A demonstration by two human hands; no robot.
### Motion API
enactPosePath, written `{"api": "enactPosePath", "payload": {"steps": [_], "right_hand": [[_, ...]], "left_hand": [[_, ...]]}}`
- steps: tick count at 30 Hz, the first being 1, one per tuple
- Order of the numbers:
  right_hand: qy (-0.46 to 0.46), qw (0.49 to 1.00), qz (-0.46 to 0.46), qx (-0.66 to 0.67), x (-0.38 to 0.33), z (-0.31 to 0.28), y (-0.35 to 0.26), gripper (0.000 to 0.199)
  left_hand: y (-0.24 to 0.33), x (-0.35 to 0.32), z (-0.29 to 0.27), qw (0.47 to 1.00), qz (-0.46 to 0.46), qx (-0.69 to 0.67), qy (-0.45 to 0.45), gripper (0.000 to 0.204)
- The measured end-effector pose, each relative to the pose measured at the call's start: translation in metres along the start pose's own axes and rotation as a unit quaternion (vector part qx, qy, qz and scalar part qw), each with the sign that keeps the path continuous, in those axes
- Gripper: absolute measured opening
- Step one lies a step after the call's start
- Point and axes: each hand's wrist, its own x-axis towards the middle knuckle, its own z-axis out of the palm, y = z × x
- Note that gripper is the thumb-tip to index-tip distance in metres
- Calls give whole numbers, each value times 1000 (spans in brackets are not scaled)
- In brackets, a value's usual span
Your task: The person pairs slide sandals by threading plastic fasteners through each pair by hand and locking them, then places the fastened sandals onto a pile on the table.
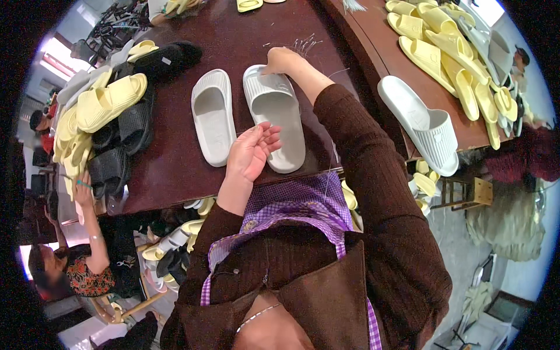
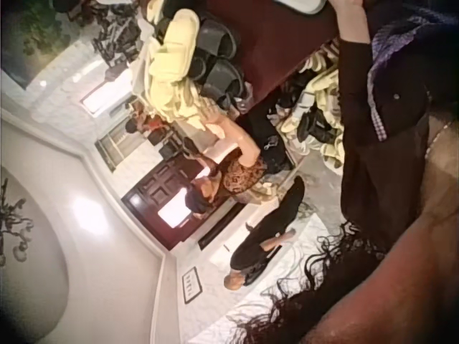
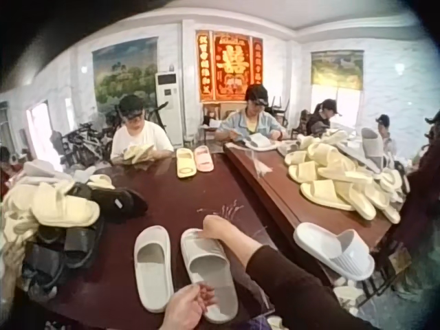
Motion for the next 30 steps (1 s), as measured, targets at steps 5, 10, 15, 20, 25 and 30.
{"api": "enactPosePath", "payload": {"steps": [5, 10, 15, 20, 25, 30], "right_hand": [[-24, 1000, -6, -18, 7, 2, -4, 42], [88, 991, -25, 99, 6, 12, 4, 40], [241, 942, -7, 233, 4, 16, 15, 29], [209, 865, 44, 454, -14, 3, -4, 20], [177, 844, 26, 505, -29, 7, -16, 19], [205, 889, 8, 409, -27, 24, -11, 23]], "left_hand": [[2, 4, -1, 1000, -1, 5, -2, 22], [17, 6, -3, 998, 47, -8, 29, 20], [52, 15, -14, 996, 60, -5, 60, 14], [77, 19, -31, 996, 0, 23, 90, 8], [87, 7, -47, 996, -46, 5, 78, 12], [81, -21, -34, 987, -103, 48, 111, 18]]}}
